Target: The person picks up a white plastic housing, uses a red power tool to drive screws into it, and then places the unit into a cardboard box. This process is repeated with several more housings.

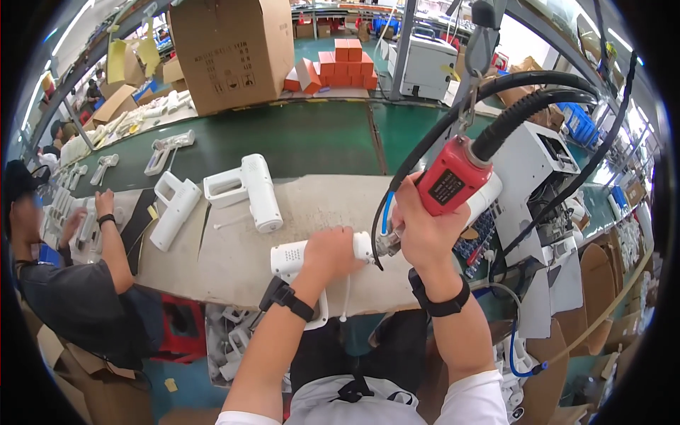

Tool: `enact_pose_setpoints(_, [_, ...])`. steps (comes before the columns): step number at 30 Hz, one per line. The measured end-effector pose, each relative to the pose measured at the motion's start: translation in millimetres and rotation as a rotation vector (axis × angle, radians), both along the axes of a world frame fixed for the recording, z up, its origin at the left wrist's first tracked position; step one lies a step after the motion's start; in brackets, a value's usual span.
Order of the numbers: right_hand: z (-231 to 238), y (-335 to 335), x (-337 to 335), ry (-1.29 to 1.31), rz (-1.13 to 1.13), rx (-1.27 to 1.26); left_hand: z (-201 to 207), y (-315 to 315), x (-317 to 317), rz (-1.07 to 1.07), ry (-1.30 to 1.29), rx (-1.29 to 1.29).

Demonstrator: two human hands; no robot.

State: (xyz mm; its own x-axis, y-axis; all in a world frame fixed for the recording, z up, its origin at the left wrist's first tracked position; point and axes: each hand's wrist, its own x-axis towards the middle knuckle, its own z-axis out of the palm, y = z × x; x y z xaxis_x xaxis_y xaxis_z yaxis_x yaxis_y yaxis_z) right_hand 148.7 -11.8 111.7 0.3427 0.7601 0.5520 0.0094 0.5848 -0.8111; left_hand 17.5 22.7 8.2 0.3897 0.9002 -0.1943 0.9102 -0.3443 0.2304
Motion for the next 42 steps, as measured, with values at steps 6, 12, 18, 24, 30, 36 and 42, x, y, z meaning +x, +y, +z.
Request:
enact_pose_setpoints(6, [-8,1,-4,-0.013,0.008,-0.022,-14,2,-2,-0.024,-0.085,0.065])
enact_pose_setpoints(12, [-11,5,-8,0.020,0.025,-0.012,-19,1,-2,-0.013,-0.091,0.089])
enact_pose_setpoints(18, [-27,5,-23,0.036,0.056,-0.152,-26,3,-13,-0.085,-0.082,0.103])
enact_pose_setpoints(24, [-32,14,-17,-0.119,-0.011,-0.019,-2,-8,-71,-0.080,-0.123,0.225])
enact_pose_setpoints(30, [38,-4,-40,0.113,0.128,0.035,-4,-8,-72,-0.004,-0.062,-0.128])
enact_pose_setpoints(36, [7,29,-50,-0.027,0.087,0.027,10,-14,-46,0.078,-0.148,-0.110])
enact_pose_setpoints(42, [-10,49,-57,0.040,0.110,0.026,-19,-6,-52,0.021,-0.182,0.008])
